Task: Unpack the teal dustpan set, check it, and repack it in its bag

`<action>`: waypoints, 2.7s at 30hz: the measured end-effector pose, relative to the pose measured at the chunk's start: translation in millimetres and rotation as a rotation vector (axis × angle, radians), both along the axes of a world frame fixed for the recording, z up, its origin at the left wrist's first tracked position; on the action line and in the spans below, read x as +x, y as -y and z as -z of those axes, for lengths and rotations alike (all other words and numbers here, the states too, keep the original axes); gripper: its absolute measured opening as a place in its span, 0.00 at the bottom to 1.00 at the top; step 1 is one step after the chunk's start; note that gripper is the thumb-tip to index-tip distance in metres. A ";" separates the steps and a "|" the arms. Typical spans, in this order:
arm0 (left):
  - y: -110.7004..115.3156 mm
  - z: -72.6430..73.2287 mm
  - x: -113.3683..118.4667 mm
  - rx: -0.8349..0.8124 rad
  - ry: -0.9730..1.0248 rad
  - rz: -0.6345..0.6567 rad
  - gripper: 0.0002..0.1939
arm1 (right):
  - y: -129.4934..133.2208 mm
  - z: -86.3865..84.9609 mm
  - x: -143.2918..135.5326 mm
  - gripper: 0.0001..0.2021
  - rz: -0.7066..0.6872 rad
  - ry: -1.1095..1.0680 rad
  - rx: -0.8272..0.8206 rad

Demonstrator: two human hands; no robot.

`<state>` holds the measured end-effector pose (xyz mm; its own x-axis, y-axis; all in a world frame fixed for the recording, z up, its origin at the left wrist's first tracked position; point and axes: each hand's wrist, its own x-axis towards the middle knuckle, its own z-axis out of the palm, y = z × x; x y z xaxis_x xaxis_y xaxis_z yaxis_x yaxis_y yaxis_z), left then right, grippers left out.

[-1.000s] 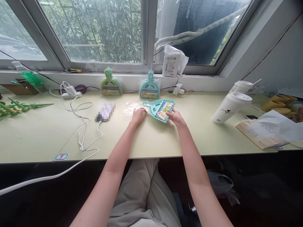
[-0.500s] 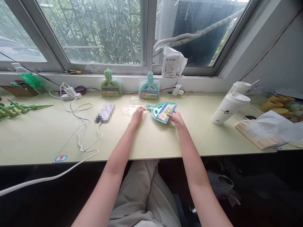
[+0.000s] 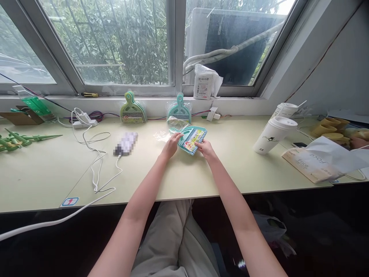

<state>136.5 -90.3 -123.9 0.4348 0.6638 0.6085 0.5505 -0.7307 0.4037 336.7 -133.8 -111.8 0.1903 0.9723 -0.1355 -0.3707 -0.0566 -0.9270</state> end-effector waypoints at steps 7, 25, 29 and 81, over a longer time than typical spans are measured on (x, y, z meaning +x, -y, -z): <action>25.7 -19.0 16.9 0.105 0.249 -0.027 0.21 | 1.8 -0.9 -2.3 0.10 -0.025 -0.114 0.094; 24.4 -12.7 37.6 -1.100 1.006 0.440 0.25 | 7.8 -5.3 -19.8 0.18 0.107 -0.095 0.219; 26.3 -13.7 36.5 -1.074 0.984 0.461 0.28 | 8.8 -5.4 -23.0 0.18 0.119 -0.066 0.219; 25.2 -5.6 42.1 -0.971 1.083 0.268 0.26 | 9.9 -2.5 -29.3 0.19 0.157 -0.021 0.226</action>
